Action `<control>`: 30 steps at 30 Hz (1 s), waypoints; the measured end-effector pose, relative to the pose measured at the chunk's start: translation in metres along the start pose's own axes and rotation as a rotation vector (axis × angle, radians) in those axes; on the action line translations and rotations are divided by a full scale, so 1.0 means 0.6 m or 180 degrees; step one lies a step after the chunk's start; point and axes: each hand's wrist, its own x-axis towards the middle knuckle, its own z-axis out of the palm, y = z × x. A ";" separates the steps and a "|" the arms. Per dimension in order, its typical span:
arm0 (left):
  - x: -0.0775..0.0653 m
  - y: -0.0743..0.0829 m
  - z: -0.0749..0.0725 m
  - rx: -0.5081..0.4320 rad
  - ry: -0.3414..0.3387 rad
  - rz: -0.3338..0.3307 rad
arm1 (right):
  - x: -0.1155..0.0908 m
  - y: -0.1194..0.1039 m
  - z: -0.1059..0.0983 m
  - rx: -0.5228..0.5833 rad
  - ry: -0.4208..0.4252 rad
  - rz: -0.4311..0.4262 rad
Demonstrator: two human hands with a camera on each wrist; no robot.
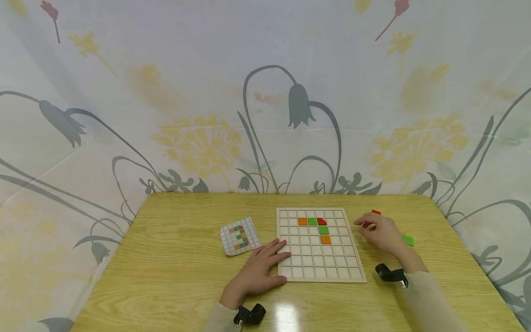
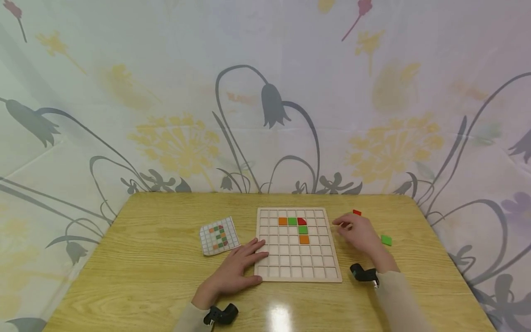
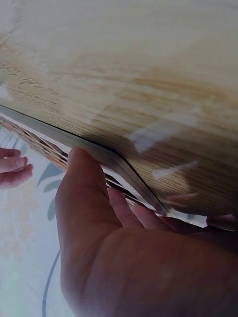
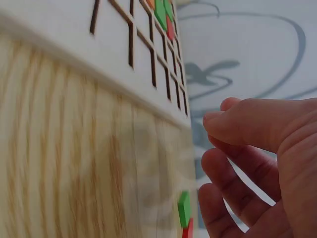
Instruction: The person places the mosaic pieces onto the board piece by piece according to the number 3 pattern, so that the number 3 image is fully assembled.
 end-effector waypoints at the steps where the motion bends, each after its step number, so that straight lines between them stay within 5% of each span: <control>1: 0.000 0.000 0.000 0.0001 -0.0008 0.0005 | -0.003 0.003 -0.006 -0.0021 0.0035 0.0022; 20: 0.002 -0.006 -0.018 -0.0033 -0.0265 0.0060 | -0.063 0.081 -0.085 -0.0328 0.0319 0.0532; 30: 0.007 -0.008 -0.024 -0.0182 -0.0434 0.0095 | -0.102 0.112 -0.099 -0.0242 0.0109 0.0866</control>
